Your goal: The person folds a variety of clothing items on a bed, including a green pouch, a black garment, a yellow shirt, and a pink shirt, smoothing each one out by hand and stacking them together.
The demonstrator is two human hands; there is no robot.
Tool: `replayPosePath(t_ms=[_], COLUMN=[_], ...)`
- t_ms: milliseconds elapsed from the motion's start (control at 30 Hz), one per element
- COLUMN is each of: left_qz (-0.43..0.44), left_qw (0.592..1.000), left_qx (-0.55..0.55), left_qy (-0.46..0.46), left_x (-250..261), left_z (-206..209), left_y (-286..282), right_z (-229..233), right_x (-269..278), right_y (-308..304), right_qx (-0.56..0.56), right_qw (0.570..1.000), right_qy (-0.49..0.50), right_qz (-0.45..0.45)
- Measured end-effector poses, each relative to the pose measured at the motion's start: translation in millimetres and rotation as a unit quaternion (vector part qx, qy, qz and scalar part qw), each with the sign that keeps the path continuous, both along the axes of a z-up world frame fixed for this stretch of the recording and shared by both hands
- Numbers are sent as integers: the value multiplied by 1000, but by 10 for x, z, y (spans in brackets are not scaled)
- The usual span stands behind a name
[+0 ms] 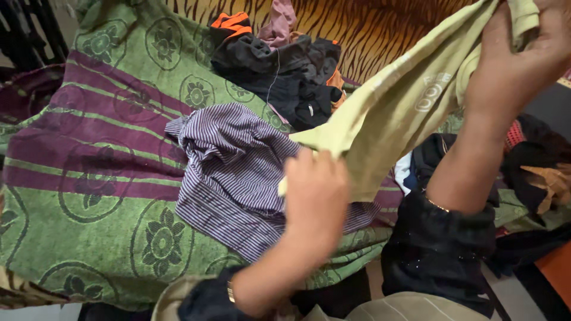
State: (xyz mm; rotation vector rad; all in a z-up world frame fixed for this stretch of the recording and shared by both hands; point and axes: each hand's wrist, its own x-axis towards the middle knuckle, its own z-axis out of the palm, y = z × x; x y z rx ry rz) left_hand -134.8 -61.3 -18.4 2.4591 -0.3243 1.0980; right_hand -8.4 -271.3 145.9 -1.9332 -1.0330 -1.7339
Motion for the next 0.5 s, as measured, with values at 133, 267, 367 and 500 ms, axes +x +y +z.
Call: replayPosePath(t_ms=[133,267,367,500], left_qz=[-100,-81,-126,-182], left_qw=[985,974,958,937], left_qx=[-103,-208,-252,-279], left_qy=[91,-29,47,104], left_x=[-47,186,370,560], left_z=[-108,-214,-293,-393], left_y=[-415,-568,-575,-213], right_z=[-3,-11,-33,-4], right_x=[-158,-295,-313,-129], right_y=[135,238,215,22], right_qx=[5,-10,-43,-6], right_qw=[1000,999,999,999], right_qy=[28,49,32,41], right_qz=[-1,0,-2,6])
